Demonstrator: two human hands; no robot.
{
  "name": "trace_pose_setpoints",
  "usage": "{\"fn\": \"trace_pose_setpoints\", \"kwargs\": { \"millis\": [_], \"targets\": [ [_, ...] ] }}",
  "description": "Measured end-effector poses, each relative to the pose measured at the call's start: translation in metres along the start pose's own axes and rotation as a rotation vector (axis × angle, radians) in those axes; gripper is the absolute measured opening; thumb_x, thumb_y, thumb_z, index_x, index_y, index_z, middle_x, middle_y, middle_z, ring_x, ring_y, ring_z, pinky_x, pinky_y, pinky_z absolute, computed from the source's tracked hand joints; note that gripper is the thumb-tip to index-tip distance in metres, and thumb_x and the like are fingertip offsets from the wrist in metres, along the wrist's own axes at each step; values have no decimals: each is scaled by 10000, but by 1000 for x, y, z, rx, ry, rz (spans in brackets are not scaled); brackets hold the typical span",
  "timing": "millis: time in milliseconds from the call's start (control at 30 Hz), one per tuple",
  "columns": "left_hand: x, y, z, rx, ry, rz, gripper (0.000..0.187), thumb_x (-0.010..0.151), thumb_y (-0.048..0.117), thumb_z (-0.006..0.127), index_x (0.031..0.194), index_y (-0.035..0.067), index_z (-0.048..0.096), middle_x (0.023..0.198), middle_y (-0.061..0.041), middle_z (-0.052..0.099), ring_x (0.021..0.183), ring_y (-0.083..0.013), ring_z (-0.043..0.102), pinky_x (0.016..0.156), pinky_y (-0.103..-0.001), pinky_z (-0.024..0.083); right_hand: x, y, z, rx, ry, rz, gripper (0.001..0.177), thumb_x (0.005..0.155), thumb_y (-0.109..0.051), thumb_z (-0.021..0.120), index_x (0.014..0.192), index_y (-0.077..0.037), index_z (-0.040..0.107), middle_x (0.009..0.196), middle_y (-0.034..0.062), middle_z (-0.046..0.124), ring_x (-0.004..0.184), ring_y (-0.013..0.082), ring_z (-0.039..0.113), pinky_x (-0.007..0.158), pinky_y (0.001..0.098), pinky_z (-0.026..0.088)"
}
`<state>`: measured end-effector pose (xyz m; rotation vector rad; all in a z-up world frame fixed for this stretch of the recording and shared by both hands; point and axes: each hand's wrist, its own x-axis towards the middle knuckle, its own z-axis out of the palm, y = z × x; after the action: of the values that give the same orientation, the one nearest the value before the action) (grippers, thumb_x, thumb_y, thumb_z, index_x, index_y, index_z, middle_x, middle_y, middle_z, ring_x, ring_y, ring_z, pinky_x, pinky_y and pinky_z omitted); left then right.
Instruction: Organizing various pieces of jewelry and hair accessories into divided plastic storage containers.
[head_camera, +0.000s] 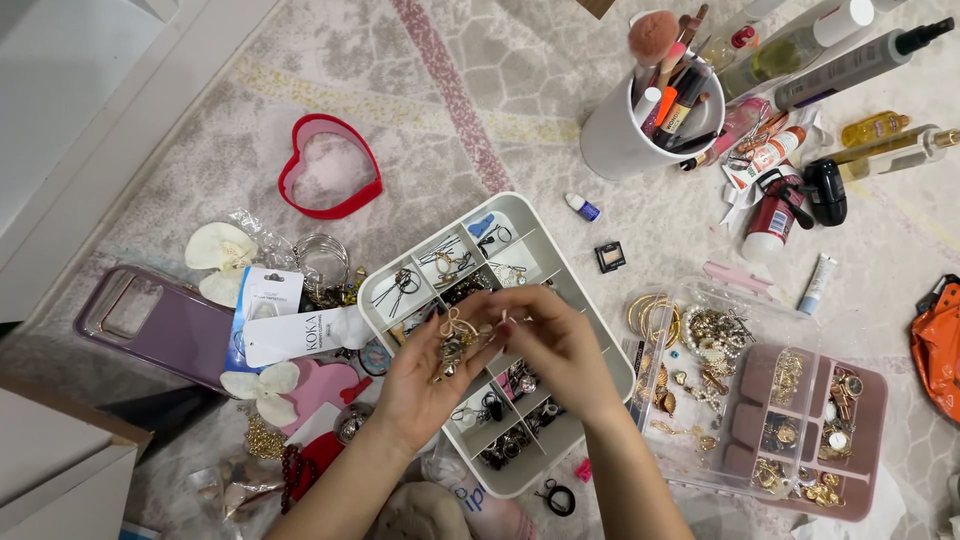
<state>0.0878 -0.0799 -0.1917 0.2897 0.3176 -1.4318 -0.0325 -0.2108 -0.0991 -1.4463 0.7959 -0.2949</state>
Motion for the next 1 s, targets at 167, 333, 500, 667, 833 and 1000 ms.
{"fn": "trace_pose_setpoints", "kwargs": {
  "millis": [167, 333, 500, 667, 833, 1000],
  "targets": [
    [-2, -1, 6, 32, 102, -19, 394, 1073, 254, 404, 1307, -25, 556, 1269, -159, 650, 1194, -304, 626, 1122, -508, 488, 7, -13, 10, 14, -135, 71, 369, 967, 18, 489, 1301, -7, 644, 1142, 81, 715, 992, 148, 721, 842, 305, 621],
    [1, -4, 2, 60, 58, -27, 379, 1058, 222, 383, 1275, -31, 564, 1253, -152, 662, 1171, -299, 660, 1125, -505, 505, 8, -6, 6, 24, -116, -73, 469, 971, 82, 347, 1315, 16, 658, 1227, 121, 730, 1133, 173, 711, 997, 309, 568],
    [0, -11, -16, 154, 107, -72, 347, 1063, 213, 407, 1273, 5, 588, 1233, -124, 672, 1149, -231, 647, 1064, -477, 508, 9, -25, 18, -495, -109, -263, 337, 847, 31, 681, 1177, -29, 707, 1213, 129, 691, 1054, 228, 726, 844, 317, 607],
    [0, -15, -9, 223, 105, -139, 316, 1048, 199, 449, 1254, 19, 606, 1225, -102, 665, 1155, -213, 626, 1062, -484, 495, -6, -22, 10, -468, -8, -264, 196, 863, 3, 722, 1054, -31, 697, 1099, 111, 688, 984, 243, 718, 819, 327, 588],
    [-8, -28, -6, 305, 109, -288, 337, 1033, 199, 464, 1262, -3, 607, 1260, -128, 651, 1198, -259, 618, 1120, -526, 459, -41, -3, -22, -506, 184, -231, 182, 850, 0, 731, 1023, -42, 692, 1017, 97, 693, 932, 241, 703, 804, 332, 570],
    [-15, -50, 38, 450, 142, -351, 546, 1030, 200, 279, 1437, -109, 469, 1429, -261, 535, 1361, -413, 483, 1184, -563, 367, -105, 20, -59, 314, 282, -184, 176, 989, 13, 655, 1144, -72, 648, 1139, 0, 659, 1062, 113, 639, 952, 289, 546]
  ]
}}
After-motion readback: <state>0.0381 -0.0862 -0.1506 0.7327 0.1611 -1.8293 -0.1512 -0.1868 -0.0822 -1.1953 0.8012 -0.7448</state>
